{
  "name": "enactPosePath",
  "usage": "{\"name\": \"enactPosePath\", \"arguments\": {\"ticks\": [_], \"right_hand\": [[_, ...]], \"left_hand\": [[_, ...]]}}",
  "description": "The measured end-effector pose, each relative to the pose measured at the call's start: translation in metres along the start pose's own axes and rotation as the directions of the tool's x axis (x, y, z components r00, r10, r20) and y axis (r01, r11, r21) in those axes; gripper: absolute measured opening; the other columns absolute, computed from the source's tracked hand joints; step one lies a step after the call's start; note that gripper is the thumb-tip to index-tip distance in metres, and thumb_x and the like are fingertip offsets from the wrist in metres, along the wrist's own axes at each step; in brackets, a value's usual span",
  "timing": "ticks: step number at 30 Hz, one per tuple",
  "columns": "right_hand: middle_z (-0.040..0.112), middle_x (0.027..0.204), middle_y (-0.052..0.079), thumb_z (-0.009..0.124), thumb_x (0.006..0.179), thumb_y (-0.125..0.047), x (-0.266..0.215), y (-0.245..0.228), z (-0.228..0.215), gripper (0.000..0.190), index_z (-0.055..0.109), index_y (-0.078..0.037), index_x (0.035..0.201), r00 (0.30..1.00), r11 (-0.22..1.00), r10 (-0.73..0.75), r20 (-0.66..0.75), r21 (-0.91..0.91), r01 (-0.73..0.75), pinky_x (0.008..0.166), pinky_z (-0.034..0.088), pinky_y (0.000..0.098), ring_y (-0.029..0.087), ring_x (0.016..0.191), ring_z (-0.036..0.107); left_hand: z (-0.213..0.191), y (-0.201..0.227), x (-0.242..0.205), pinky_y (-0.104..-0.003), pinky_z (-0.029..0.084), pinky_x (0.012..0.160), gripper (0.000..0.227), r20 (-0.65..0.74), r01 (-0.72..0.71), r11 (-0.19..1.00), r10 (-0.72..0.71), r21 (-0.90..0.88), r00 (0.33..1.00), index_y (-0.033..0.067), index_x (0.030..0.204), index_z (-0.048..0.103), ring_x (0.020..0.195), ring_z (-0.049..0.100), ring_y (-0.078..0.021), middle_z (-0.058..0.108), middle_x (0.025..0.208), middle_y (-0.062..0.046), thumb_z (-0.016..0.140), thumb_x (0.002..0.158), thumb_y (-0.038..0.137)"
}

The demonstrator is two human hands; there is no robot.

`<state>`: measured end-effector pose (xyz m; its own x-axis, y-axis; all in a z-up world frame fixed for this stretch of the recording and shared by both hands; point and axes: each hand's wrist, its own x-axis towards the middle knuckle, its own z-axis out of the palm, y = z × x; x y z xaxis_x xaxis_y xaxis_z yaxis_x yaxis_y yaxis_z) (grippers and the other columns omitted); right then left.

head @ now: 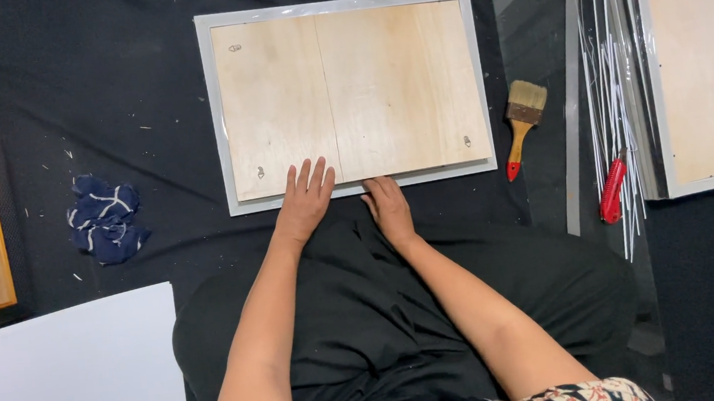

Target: The person aligns and presses a wooden backing board into a metal frame, then uses a red utility knife to trim excess material along the edges. The person works on a single frame placed on a black cloth-covered surface.

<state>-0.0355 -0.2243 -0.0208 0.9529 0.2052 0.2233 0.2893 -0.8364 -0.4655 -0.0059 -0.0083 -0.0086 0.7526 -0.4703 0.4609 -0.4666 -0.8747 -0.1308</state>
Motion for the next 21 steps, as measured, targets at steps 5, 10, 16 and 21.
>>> {"name": "enactPosePath", "arguments": {"ticks": [5,10,16,21], "right_hand": [[0.058,0.125,0.013,0.065,0.102,-0.013,-0.003,-0.024,-0.052,0.031,0.061,-0.005,0.131,0.974,0.970,0.209,0.085,0.109,-0.218,0.109,0.046,0.0476,0.032,0.125,0.056],[0.053,0.117,0.004,0.059,0.106,-0.015,-0.005,-0.014,-0.061,0.018,0.064,-0.011,0.123,0.877,0.866,0.458,0.145,0.149,-0.477,0.104,0.045,0.0442,0.028,0.121,0.053],[0.053,0.111,0.000,0.059,0.105,-0.015,-0.015,0.014,-0.045,0.011,0.065,-0.016,0.114,0.841,0.824,0.537,0.067,0.171,-0.540,0.099,0.045,0.0402,0.025,0.112,0.054],[0.060,0.098,0.010,0.056,0.104,-0.019,-0.001,0.027,-0.063,0.016,0.065,-0.009,0.113,0.618,0.527,0.780,0.097,0.430,-0.733,0.081,0.053,0.0394,0.025,0.096,0.063]], "left_hand": [[0.016,0.002,-0.008,-0.053,0.047,0.111,0.029,0.032,0.024,1.000,-0.024,-0.010,0.999,0.0189,0.133,0.058,0.129,0.060,-0.0299,0.060,0.142,-0.010,0.056,0.105,0.018],[0.028,0.002,-0.013,-0.052,0.048,0.110,0.028,0.043,0.039,0.998,-0.037,-0.046,0.998,0.0217,0.132,0.059,0.129,0.060,-0.0287,0.061,0.142,-0.008,0.058,0.104,0.019],[0.027,0.004,-0.013,-0.053,0.047,0.111,0.031,0.060,0.091,0.989,-0.084,-0.119,0.995,0.0210,0.134,0.061,0.131,0.059,-0.0291,0.060,0.144,-0.008,0.061,0.102,0.017],[0.023,0.002,-0.012,-0.053,0.043,0.115,0.034,0.159,0.100,0.985,-0.078,-0.137,0.984,0.0207,0.136,0.060,0.133,0.058,-0.0281,0.060,0.146,-0.008,0.061,0.103,0.018]]}}
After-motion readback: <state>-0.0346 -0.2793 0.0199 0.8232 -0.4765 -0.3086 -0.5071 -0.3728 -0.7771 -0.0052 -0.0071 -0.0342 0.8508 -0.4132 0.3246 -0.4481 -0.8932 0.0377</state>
